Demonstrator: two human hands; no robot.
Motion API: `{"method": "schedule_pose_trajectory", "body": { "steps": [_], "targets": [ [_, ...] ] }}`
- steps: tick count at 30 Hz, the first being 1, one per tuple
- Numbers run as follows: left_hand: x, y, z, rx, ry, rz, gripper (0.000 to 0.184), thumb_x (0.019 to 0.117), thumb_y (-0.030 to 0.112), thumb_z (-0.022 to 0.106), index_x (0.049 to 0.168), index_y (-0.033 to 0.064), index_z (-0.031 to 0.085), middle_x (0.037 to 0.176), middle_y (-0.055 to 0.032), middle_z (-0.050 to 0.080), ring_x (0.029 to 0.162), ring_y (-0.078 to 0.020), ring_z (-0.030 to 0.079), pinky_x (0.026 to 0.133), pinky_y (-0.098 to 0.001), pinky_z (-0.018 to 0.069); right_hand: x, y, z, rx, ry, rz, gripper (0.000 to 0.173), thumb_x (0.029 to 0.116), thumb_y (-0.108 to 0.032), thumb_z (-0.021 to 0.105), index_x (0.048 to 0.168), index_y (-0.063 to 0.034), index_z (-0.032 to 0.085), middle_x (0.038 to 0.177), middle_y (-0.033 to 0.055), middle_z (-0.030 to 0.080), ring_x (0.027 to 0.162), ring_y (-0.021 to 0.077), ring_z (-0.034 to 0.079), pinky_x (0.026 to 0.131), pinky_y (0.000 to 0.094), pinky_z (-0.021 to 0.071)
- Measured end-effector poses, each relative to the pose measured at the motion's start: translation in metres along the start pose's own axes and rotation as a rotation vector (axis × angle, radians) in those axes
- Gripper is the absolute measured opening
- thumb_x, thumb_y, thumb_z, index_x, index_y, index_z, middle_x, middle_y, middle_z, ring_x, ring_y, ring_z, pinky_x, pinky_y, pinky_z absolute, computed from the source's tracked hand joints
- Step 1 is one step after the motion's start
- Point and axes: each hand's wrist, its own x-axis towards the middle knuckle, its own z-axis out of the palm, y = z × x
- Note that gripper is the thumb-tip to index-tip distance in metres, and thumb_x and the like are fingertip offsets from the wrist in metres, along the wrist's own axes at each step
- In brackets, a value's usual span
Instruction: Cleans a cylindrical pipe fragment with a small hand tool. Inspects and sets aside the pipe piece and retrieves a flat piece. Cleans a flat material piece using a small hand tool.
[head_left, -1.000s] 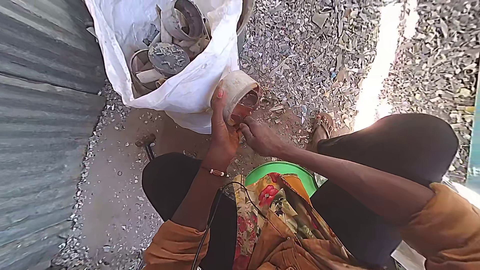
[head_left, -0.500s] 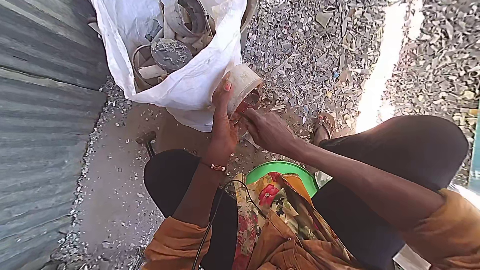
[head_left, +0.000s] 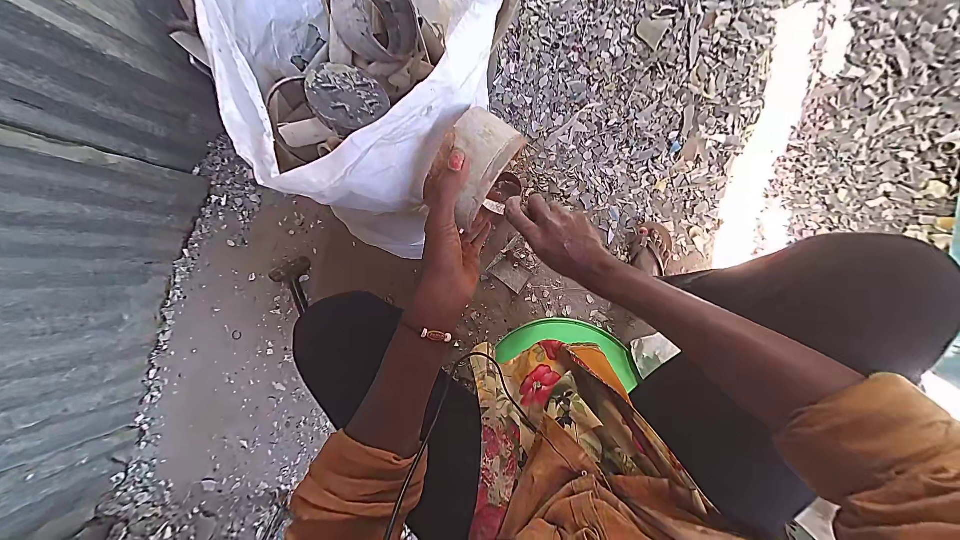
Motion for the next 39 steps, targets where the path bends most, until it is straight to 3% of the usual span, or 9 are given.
{"method": "schedule_pose_trajectory", "body": {
  "steps": [4, 10, 14, 16, 19, 24, 31, 35, 39],
  "targets": [
    [-0.002, -0.005, 0.006, 0.017, 0.003, -0.011, 0.077, 0.0864, 0.065, 0.07, 0.149, 0.0272, 0.045, 0.147, -0.0038, 0.053, 0.133, -0.0241, 0.054, 0.107, -0.0435, 0.0489, 0.008, 0.022, 0.004, -0.037, -0.024, 0.026, 0.035, 0.0994, 0.001, 0.053, 0.133, -0.0007, 0.062, 0.099, 0.0267, 0.064, 0.073, 0.0432, 0.068, 0.053, 0.0501, 0.0535],
    [0.003, -0.006, 0.008, -0.064, 0.048, -0.011, 0.075, 0.0874, 0.064, 0.069, 0.149, 0.0287, 0.045, 0.149, -0.0024, 0.051, 0.135, -0.0241, 0.052, 0.109, -0.0453, 0.0473, 0.004, 0.005, 0.0, -0.035, 0.043, -0.063, 0.032, 0.0965, -0.001, 0.057, 0.127, -0.0035, 0.066, 0.089, 0.0208, 0.064, 0.065, 0.0381, 0.066, 0.047, 0.046, 0.0509],
    [0.001, -0.003, 0.003, -0.06, 0.054, -0.015, 0.073, 0.0888, 0.064, 0.067, 0.15, 0.0324, 0.044, 0.15, -0.0019, 0.051, 0.137, -0.0245, 0.051, 0.108, -0.0459, 0.0473, 0.015, 0.033, -0.019, -0.034, -0.181, 0.321, 0.031, 0.1028, -0.006, 0.048, 0.131, -0.0003, 0.062, 0.102, 0.0317, 0.065, 0.078, 0.0504, 0.067, 0.06, 0.0608, 0.0518],
    [0.008, 0.001, 0.003, -0.12, 0.076, -0.014, 0.069, 0.0924, 0.059, 0.064, 0.15, 0.0269, 0.044, 0.146, -0.0065, 0.053, 0.131, -0.0262, 0.056, 0.104, -0.046, 0.05, 0.016, 0.048, -0.025, 0.006, -0.177, 0.388, 0.033, 0.1066, -0.016, 0.044, 0.13, -0.0021, 0.063, 0.101, 0.0293, 0.066, 0.079, 0.0496, 0.068, 0.061, 0.0612, 0.051],
    [0.014, 0.007, 0.0, -0.174, 0.039, -0.029, 0.07, 0.0936, 0.057, 0.064, 0.151, 0.0248, 0.041, 0.148, -0.0079, 0.051, 0.131, -0.0286, 0.056, 0.104, -0.0462, 0.0522, 0.012, 0.033, -0.03, 0.278, -0.088, 0.253, 0.028, 0.1051, -0.019, 0.049, 0.121, -0.0028, 0.065, 0.101, 0.0207, 0.068, 0.081, 0.0396, 0.07, 0.063, 0.0562, 0.0553],
    [0.011, 0.001, -0.001, -0.131, -0.059, -0.006, 0.073, 0.0917, 0.06, 0.066, 0.153, 0.0306, 0.04, 0.156, -0.0018, 0.044, 0.143, -0.0265, 0.044, 0.113, -0.05, 0.044, 0.01, 0.008, -0.04, 0.509, -0.084, 0.295, 0.034, 0.1094, -0.03, 0.038, 0.101, -0.0046, 0.059, 0.069, 0.0079, 0.056, 0.062, 0.0277, 0.061, 0.055, 0.0475, 0.0478],
    [0.015, 0.002, -0.001, -0.188, -0.248, 0.056, 0.074, 0.0919, 0.061, 0.064, 0.154, 0.0314, 0.036, 0.156, -0.0024, 0.045, 0.143, -0.0268, 0.046, 0.113, -0.0512, 0.0449, 0.011, 0.002, -0.047, 0.526, -0.019, 0.318, 0.031, 0.1091, -0.03, 0.038, 0.105, -0.0056, 0.056, 0.062, 0.0037, 0.052, 0.054, 0.0232, 0.058, 0.051, 0.0428, 0.0471],
    [0.014, 0.001, -0.005, -0.214, -0.415, 0.153, 0.073, 0.092, 0.054, 0.066, 0.154, 0.0345, 0.034, 0.155, -0.0013, 0.047, 0.142, -0.0263, 0.047, 0.11, -0.052, 0.0471, 0.015, -0.002, -0.055, 0.461, -0.166, 0.525, 0.035, 0.111, -0.035, 0.034, 0.108, -0.0058, 0.054, 0.07, 0.0092, 0.059, 0.067, 0.0302, 0.066, 0.059, 0.0481, 0.051],
    [0.017, -0.008, -0.008, -0.206, -0.432, 0.225, 0.069, 0.0865, 0.044, 0.075, 0.146, 0.0259, 0.044, 0.143, -0.004, 0.056, 0.132, -0.0237, 0.056, 0.106, -0.0478, 0.0505, 0.008, -0.024, -0.059, 0.668, -0.371, 0.536, 0.038, 0.1125, -0.031, 0.034, 0.108, -0.003, 0.059, 0.077, 0.0127, 0.061, 0.072, 0.0289, 0.066, 0.065, 0.0481, 0.0528]
  ]
}}
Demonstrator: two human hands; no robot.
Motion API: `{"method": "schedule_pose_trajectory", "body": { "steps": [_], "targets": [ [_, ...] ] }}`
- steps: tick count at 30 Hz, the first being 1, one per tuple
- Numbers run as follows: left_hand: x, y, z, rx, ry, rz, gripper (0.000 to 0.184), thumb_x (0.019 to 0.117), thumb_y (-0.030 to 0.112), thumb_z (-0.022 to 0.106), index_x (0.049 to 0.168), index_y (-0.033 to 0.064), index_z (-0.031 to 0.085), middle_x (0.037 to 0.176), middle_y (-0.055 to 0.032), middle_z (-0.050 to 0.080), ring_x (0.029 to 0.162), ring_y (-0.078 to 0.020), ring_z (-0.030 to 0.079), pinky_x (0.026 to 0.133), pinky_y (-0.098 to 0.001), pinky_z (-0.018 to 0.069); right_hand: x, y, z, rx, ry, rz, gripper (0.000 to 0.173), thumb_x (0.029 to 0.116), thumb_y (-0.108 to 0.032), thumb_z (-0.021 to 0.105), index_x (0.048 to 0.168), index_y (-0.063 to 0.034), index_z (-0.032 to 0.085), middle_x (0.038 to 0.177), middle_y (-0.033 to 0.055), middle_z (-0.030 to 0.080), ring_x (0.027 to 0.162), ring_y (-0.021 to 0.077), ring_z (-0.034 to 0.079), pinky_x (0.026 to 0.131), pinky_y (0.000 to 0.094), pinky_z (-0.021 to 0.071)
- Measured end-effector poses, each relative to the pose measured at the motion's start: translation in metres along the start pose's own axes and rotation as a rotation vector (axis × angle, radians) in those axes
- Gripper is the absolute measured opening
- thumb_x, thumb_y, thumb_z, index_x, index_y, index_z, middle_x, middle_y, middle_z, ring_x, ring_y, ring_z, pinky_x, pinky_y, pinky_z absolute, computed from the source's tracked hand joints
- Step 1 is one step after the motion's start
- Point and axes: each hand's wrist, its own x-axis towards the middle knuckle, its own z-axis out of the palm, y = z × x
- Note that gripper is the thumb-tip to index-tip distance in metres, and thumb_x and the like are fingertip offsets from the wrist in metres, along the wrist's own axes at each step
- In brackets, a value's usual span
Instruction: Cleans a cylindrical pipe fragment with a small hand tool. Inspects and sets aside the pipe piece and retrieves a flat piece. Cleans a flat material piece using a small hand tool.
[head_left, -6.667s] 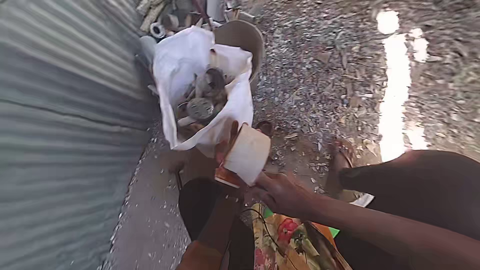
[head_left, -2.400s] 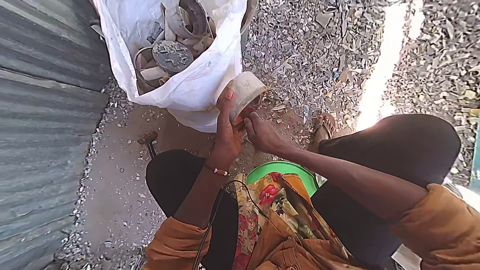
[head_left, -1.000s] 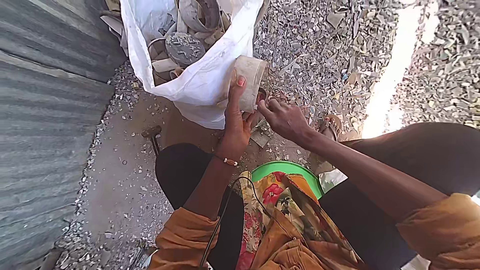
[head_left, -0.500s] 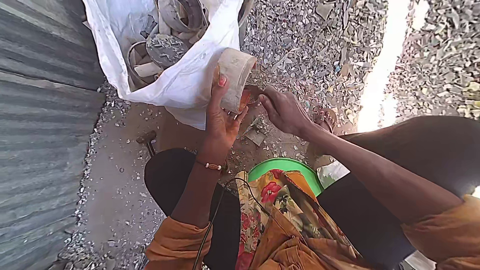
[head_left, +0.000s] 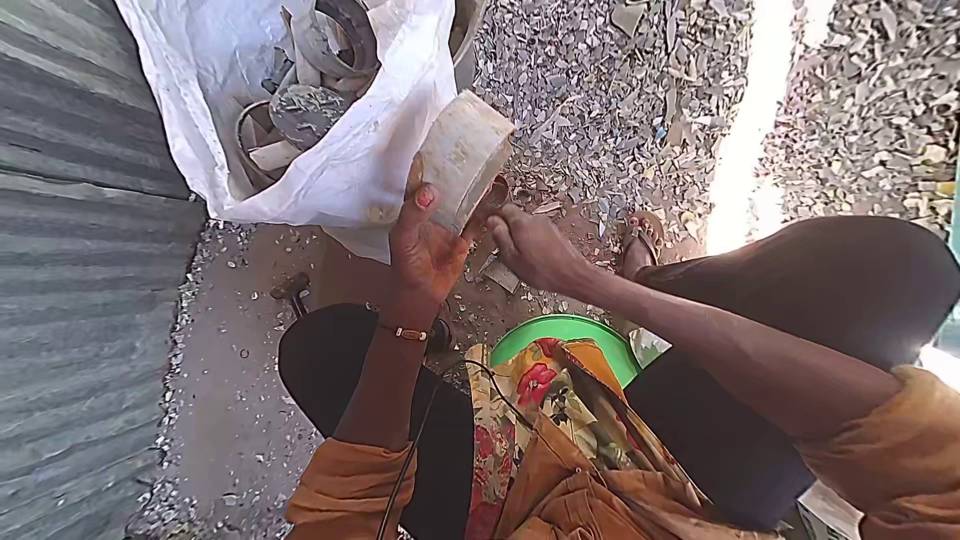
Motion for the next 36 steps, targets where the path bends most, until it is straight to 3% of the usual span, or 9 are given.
{"method": "schedule_pose_trajectory", "body": {
  "steps": [3, 5, 11, 16, 23, 25, 30, 34, 36],
  "targets": [
    [-0.001, -0.005, -0.004, -0.003, 0.028, 0.006, 0.07, 0.0835, 0.048, 0.076, 0.143, 0.0252, 0.047, 0.138, -0.0045, 0.06, 0.126, -0.0224, 0.061, 0.102, -0.0439, 0.0536, -0.015, -0.007, 0.002, 0.322, -0.238, 0.049, 0.039, 0.1135, -0.031, 0.035, 0.091, -0.0055, 0.053, 0.063, 0.0036, 0.044, 0.048, 0.0118, 0.045, 0.047, 0.0267, 0.039],
    [-0.001, -0.004, -0.001, -0.023, 0.031, -0.006, 0.074, 0.0831, 0.049, 0.077, 0.146, 0.0273, 0.044, 0.14, -0.0041, 0.059, 0.128, -0.0228, 0.06, 0.102, -0.043, 0.0542, -0.017, -0.003, -0.007, 0.403, -0.308, 0.027, 0.04, 0.1136, -0.031, 0.035, 0.088, -0.0053, 0.052, 0.058, 0.0022, 0.042, 0.043, 0.0083, 0.041, 0.043, 0.0216, 0.0364],
    [-0.002, 0.007, 0.011, -0.07, 0.177, -0.141, 0.07, 0.0972, 0.064, 0.05, 0.155, 0.0278, 0.033, 0.156, -0.0084, 0.044, 0.142, -0.0335, 0.045, 0.111, -0.0578, 0.0441, 0.006, 0.022, -0.016, -0.183, 0.145, -0.13, 0.036, 0.1108, -0.032, 0.037, 0.109, -0.0036, 0.059, 0.071, 0.0119, 0.061, 0.069, 0.0333, 0.067, 0.061, 0.0516, 0.0526],
    [0.001, 0.007, 0.013, -0.125, 0.277, -0.247, 0.085, 0.0924, 0.081, 0.036, 0.156, 0.0245, 0.035, 0.154, -0.0103, 0.048, 0.138, -0.0325, 0.051, 0.11, -0.0526, 0.0461, 0.009, 0.021, 0.002, 0.015, 0.136, -0.09, 0.036, 0.1123, -0.031, 0.034, 0.102, -0.0047, 0.056, 0.067, 0.0074, 0.053, 0.062, 0.0246, 0.06, 0.058, 0.0438, 0.0483],
    [-0.005, -0.003, 0.011, 0.029, 0.246, -0.165, 0.067, 0.0952, 0.065, 0.054, 0.15, 0.029, 0.043, 0.142, -0.0023, 0.057, 0.125, -0.0217, 0.06, 0.099, -0.0408, 0.0542, -0.017, 0.002, 0.006, 0.417, -0.221, 0.075, 0.041, 0.1137, -0.033, 0.033, 0.092, -0.0048, 0.054, 0.058, 0.0027, 0.044, 0.042, 0.0098, 0.042, 0.042, 0.0236, 0.038],
    [-0.003, -0.002, 0.012, 0.028, 0.249, -0.201, 0.071, 0.0968, 0.071, 0.044, 0.152, 0.0269, 0.041, 0.146, -0.0042, 0.055, 0.128, -0.0238, 0.058, 0.102, -0.0435, 0.0519, -0.013, 0.003, 0.002, 0.306, -0.091, 0.005, 0.039, 0.1132, -0.029, 0.035, 0.103, -0.0011, 0.061, 0.069, 0.0065, 0.051, 0.054, 0.0164, 0.05, 0.052, 0.034, 0.0438],
    [-0.003, -0.003, 0.016, -0.012, 0.211, -0.194, 0.071, 0.0969, 0.067, 0.049, 0.155, 0.0275, 0.036, 0.152, -0.0061, 0.049, 0.137, -0.0286, 0.052, 0.109, -0.0509, 0.0478, 0.004, 0.0, -0.014, -0.05, 0.018, 0.087, 0.04, 0.1121, -0.034, 0.035, 0.095, -0.005, 0.058, 0.074, 0.0105, 0.057, 0.071, 0.0281, 0.063, 0.063, 0.0477, 0.0492],
    [-0.003, -0.01, 0.016, 0.027, 0.19, -0.14, 0.059, 0.0957, 0.062, 0.055, 0.144, 0.0278, 0.046, 0.134, -0.0008, 0.06, 0.12, -0.019, 0.063, 0.094, -0.0403, 0.0572, -0.012, -0.015, -0.004, 0.164, -0.186, 0.116, 0.048, 0.1132, -0.034, 0.033, 0.08, -0.0064, 0.054, 0.058, 0.0054, 0.048, 0.045, 0.0143, 0.05, 0.045, 0.0304, 0.0434],
    [-0.003, -0.01, 0.014, 0.033, 0.207, -0.17, 0.063, 0.0958, 0.064, 0.053, 0.148, 0.0299, 0.042, 0.141, -0.0006, 0.056, 0.126, -0.0207, 0.059, 0.098, -0.0429, 0.0549, -0.008, -0.011, -0.012, 0.134, -0.202, 0.105, 0.05, 0.1135, -0.033, 0.032, 0.079, -0.0056, 0.055, 0.059, 0.0055, 0.048, 0.047, 0.0163, 0.05, 0.047, 0.0334, 0.043]
  ]
}}
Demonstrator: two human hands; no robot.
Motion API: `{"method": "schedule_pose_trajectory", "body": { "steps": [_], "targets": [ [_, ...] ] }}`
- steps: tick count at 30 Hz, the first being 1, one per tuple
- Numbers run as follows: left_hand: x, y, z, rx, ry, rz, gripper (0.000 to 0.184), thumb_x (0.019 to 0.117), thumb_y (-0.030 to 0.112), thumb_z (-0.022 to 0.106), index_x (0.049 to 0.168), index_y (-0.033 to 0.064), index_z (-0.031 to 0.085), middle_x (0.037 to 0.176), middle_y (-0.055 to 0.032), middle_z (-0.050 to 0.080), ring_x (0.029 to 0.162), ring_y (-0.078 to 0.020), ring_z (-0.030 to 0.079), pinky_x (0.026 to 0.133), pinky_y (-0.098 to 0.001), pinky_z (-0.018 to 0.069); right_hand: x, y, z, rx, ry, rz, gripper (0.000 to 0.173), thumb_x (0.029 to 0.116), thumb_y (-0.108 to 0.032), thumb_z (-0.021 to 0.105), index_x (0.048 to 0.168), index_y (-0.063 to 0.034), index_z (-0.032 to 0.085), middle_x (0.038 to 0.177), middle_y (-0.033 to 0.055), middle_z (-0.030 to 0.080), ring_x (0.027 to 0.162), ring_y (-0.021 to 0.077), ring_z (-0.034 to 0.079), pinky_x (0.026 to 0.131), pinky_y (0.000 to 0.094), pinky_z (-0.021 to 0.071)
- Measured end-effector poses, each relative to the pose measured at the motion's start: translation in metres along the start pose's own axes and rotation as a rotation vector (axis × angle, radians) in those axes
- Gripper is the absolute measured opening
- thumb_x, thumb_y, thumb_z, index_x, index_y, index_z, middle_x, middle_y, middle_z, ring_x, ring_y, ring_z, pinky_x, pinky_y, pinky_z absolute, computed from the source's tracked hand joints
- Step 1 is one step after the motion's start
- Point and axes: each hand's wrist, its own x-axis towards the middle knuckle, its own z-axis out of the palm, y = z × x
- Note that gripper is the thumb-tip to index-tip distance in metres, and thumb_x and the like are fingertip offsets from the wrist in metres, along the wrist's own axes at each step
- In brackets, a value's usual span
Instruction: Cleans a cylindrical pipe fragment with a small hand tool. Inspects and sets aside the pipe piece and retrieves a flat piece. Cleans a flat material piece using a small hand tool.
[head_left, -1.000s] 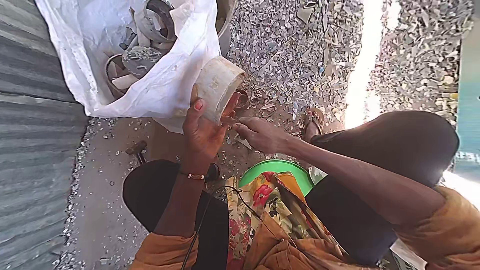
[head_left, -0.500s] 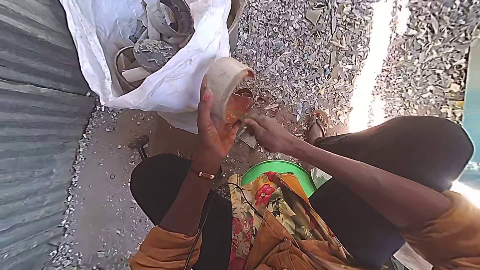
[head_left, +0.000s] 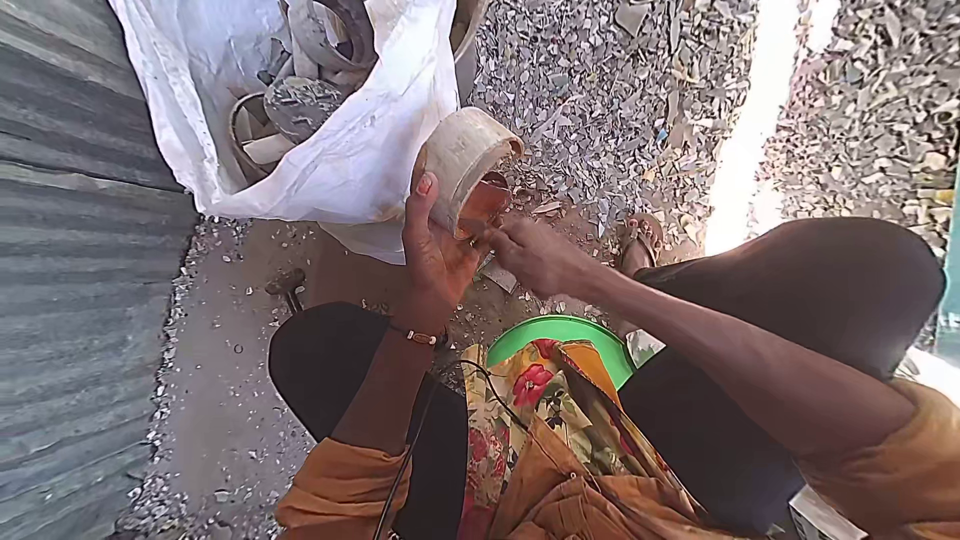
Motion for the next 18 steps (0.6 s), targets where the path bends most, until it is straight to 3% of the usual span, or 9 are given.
{"method": "schedule_pose_trajectory", "body": {
  "steps": [2, 4, 7, 11, 15, 18],
  "targets": [
    [0.002, 0.001, 0.001, 0.014, -0.006, -0.021, 0.07, 0.0961, 0.066, 0.05, 0.155, 0.031, 0.035, 0.153, -0.0025, 0.048, 0.138, -0.0267, 0.05, 0.107, -0.0518, 0.0478, 0.008, 0.004, -0.012, -0.205, 0.119, 0.009, 0.046, 0.1122, -0.032, 0.032, 0.085, -0.0051, 0.058, 0.073, 0.011, 0.056, 0.07, 0.027, 0.061, 0.062, 0.0453, 0.0467],
    [0.002, 0.0, 0.003, 0.013, -0.019, -0.024, 0.072, 0.0946, 0.066, 0.053, 0.155, 0.0307, 0.034, 0.155, -0.0023, 0.046, 0.141, -0.0271, 0.047, 0.11, -0.0535, 0.0454, 0.014, 0.005, -0.015, -0.308, 0.217, 0.058, 0.046, 0.1119, -0.034, 0.031, 0.092, -0.0041, 0.06, 0.085, 0.0156, 0.063, 0.087, 0.0333, 0.068, 0.07, 0.051, 0.0507],
    [0.002, -0.004, 0.003, 0.009, -0.032, -0.012, 0.067, 0.0927, 0.062, 0.059, 0.148, 0.0283, 0.043, 0.143, -0.0019, 0.056, 0.129, -0.0222, 0.057, 0.102, -0.046, 0.0525, 0.016, 0.002, -0.003, -0.257, 0.162, 0.05, 0.044, 0.1119, -0.032, 0.033, 0.092, -0.0027, 0.06, 0.088, 0.0172, 0.064, 0.089, 0.034, 0.068, 0.072, 0.052, 0.0518],
    [0.002, -0.006, 0.0, 0.058, -0.013, -0.023, 0.059, 0.0954, 0.061, 0.056, 0.145, 0.0306, 0.046, 0.139, 0.0028, 0.058, 0.127, -0.0165, 0.058, 0.099, -0.0417, 0.0534, 0.013, 0.001, 0.001, -0.22, 0.06, -0.007, 0.044, 0.1116, -0.028, 0.034, 0.084, -0.0051, 0.059, 0.082, 0.013, 0.061, 0.081, 0.0291, 0.064, 0.068, 0.0481, 0.0478],
    [0.002, -0.004, 0.004, 0.075, -0.03, 0.016, 0.061, 0.0957, 0.061, 0.055, 0.147, 0.0297, 0.044, 0.142, 0.0009, 0.056, 0.129, -0.0203, 0.057, 0.102, -0.0458, 0.0522, 0.017, -0.004, -0.005, -0.309, 0.214, 0.104, 0.044, 0.1118, -0.033, 0.033, 0.098, -0.002, 0.062, 0.097, 0.0185, 0.066, 0.097, 0.0344, 0.069, 0.074, 0.0516, 0.0532],
    [0.003, -0.004, 0.001, 0.068, -0.065, 0.057, 0.061, 0.0978, 0.062, 0.05, 0.148, 0.0278, 0.045, 0.137, 0.0007, 0.06, 0.12, -0.0164, 0.062, 0.095, -0.0389, 0.0561, 0.013, -0.009, 0.004, -0.31, 0.144, 0.01, 0.042, 0.1118, -0.031, 0.034, 0.099, -0.0023, 0.061, 0.092, 0.0172, 0.065, 0.092, 0.0336, 0.069, 0.071, 0.0501, 0.0537]
  ]
}}
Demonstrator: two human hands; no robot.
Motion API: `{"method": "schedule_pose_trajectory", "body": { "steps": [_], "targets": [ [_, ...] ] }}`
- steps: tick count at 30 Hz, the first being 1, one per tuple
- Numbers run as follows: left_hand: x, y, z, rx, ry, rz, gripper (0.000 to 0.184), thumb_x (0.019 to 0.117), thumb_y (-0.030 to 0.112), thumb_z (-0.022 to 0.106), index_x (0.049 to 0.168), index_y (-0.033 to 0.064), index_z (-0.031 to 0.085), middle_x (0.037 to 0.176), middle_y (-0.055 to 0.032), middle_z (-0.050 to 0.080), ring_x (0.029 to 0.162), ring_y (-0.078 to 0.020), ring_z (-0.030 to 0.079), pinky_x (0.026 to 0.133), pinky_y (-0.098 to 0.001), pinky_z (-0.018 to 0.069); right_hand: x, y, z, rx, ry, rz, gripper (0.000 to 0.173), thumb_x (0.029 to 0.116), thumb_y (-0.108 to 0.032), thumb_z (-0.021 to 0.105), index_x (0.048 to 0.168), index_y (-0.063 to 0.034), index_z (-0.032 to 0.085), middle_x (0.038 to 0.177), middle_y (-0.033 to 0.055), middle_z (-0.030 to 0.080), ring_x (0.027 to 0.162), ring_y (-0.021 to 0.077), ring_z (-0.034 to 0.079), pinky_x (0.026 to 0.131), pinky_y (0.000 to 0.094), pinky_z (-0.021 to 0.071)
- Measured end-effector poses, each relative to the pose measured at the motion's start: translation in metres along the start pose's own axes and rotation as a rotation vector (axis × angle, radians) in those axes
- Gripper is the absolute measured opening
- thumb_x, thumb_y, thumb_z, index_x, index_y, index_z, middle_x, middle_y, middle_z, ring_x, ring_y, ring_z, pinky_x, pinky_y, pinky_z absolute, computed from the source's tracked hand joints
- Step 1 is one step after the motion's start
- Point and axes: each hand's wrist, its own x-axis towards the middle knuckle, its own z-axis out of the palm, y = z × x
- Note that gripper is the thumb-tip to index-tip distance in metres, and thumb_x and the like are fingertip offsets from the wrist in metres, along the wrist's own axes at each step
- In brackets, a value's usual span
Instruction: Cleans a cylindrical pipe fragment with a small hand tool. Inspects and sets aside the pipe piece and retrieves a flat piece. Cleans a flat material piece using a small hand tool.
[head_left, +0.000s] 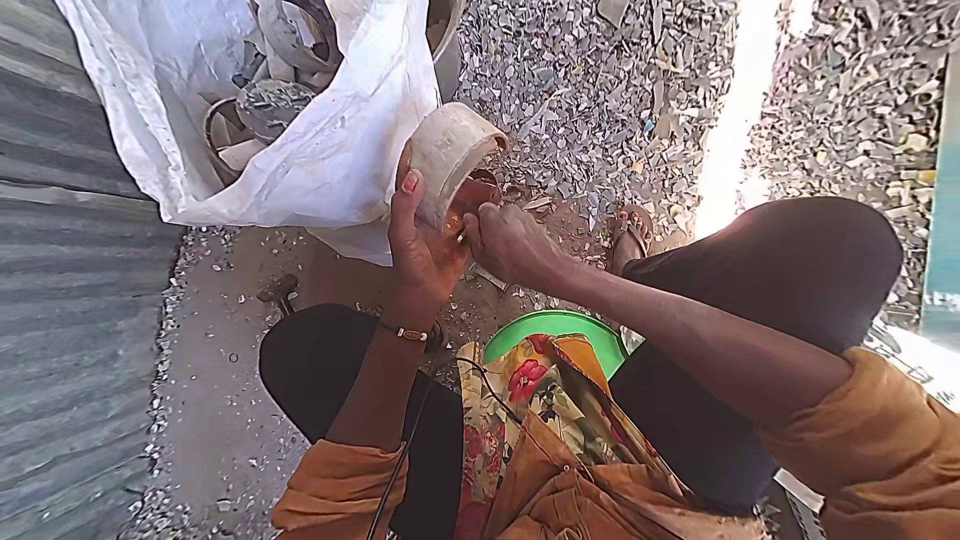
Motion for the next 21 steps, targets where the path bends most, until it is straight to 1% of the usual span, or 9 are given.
{"method": "schedule_pose_trajectory", "body": {
  "steps": [2, 4, 6, 7, 9, 13, 16, 18, 21],
  "targets": [
    [0.002, 0.001, -0.001, 0.009, 0.041, -0.01, 0.062, 0.0991, 0.063, 0.044, 0.15, 0.0289, 0.042, 0.137, 0.0015, 0.059, 0.12, -0.0144, 0.061, 0.093, -0.0356, 0.0562, -0.001, 0.0, 0.001, 0.043, -0.046, -0.068, 0.04, 0.1111, -0.031, 0.036, 0.093, -0.0048, 0.06, 0.086, 0.0138, 0.063, 0.085, 0.0302, 0.067, 0.068, 0.048, 0.0512],
    [0.005, 0.005, 0.003, -0.012, 0.071, -0.002, 0.062, 0.1016, 0.061, 0.039, 0.153, 0.0259, 0.037, 0.142, -0.0028, 0.055, 0.126, -0.0195, 0.057, 0.099, -0.041, 0.0534, 0.001, 0.004, -0.005, 0.029, -0.005, -0.052, 0.04, 0.1104, -0.032, 0.037, 0.093, -0.0046, 0.061, 0.087, 0.0145, 0.064, 0.085, 0.0314, 0.067, 0.068, 0.05, 0.0512],
    [0.005, 0.01, 0.006, -0.029, 0.062, 0.011, 0.064, 0.0996, 0.06, 0.046, 0.154, 0.0285, 0.037, 0.15, -0.0029, 0.05, 0.136, -0.0252, 0.052, 0.107, -0.0501, 0.0482, 0.004, 0.006, -0.013, -0.051, 0.074, 0.013, 0.04, 0.111, -0.034, 0.035, 0.104, -0.0041, 0.06, 0.092, 0.0163, 0.066, 0.091, 0.0343, 0.07, 0.071, 0.0512, 0.053],
    [0.005, 0.012, 0.006, -0.027, 0.039, 0.034, 0.063, 0.0987, 0.059, 0.05, 0.153, 0.03, 0.037, 0.15, -0.0023, 0.051, 0.136, -0.0262, 0.052, 0.107, -0.0517, 0.0486, 0.004, 0.005, -0.015, -0.078, 0.096, 0.033, 0.04, 0.1114, -0.034, 0.033, 0.107, -0.0046, 0.059, 0.093, 0.0161, 0.066, 0.093, 0.0345, 0.07, 0.071, 0.0506, 0.0529],
    [0.002, 0.013, 0.003, -0.013, -0.015, 0.082, 0.065, 0.0969, 0.058, 0.054, 0.155, 0.0347, 0.035, 0.152, 0.0006, 0.049, 0.138, -0.0247, 0.049, 0.107, -0.0521, 0.0476, 0.003, 0.003, -0.011, -0.028, 0.087, -0.005, 0.04, 0.1115, -0.033, 0.033, 0.104, -0.0038, 0.06, 0.09, 0.0162, 0.065, 0.09, 0.0344, 0.069, 0.07, 0.0508, 0.0532],
    [0.002, 0.014, -0.004, -0.025, -0.005, 0.122, 0.06, 0.095, 0.055, 0.058, 0.148, 0.0335, 0.041, 0.142, 0.0029, 0.056, 0.128, -0.0172, 0.058, 0.098, -0.0401, 0.0552, 0.0, 0.002, -0.006, 0.122, -0.09, -0.151, 0.039, 0.1118, -0.031, 0.035, 0.089, -0.0074, 0.056, 0.078, 0.009, 0.056, 0.074, 0.0249, 0.061, 0.065, 0.0441, 0.0474],
    [-0.001, 0.015, -0.004, -0.018, -0.043, 0.082, 0.064, 0.0951, 0.06, 0.055, 0.151, 0.0332, 0.038, 0.148, 0.0006, 0.051, 0.134, -0.024, 0.053, 0.103, -0.05, 0.0508, 0.005, 0.013, -0.014, 0.043, 0.006, -0.098, 0.04, 0.1113, -0.033, 0.035, 0.098, -0.005, 0.06, 0.086, 0.0132, 0.062, 0.084, 0.0304, 0.066, 0.069, 0.049, 0.0512],
    [-0.001, 0.015, 0.0, -0.052, -0.053, 0.097, 0.062, 0.0968, 0.055, 0.057, 0.15, 0.03, 0.04, 0.149, -0.002, 0.051, 0.135, -0.0267, 0.052, 0.105, -0.052, 0.0503, 0.006, 0.011, -0.014, -0.013, 0.072, -0.009, 0.04, 0.1117, -0.035, 0.033, 0.105, -0.0054, 0.059, 0.09, 0.0143, 0.064, 0.09, 0.0324, 0.069, 0.071, 0.0496, 0.0532],
    [0.004, 0.016, 0.001, -0.083, 0.019, 0.119, 0.055, 0.0965, 0.051, 0.058, 0.145, 0.0301, 0.044, 0.139, -0.0014, 0.058, 0.123, -0.023, 0.061, 0.094, -0.0451, 0.0578, 0.0, 0.003, -0.002, 0.169, -0.015, -0.081, 0.041, 0.1118, -0.031, 0.035, 0.095, -0.0036, 0.059, 0.08, 0.0125, 0.06, 0.076, 0.0283, 0.064, 0.066, 0.0467, 0.0504]
  ]
}}
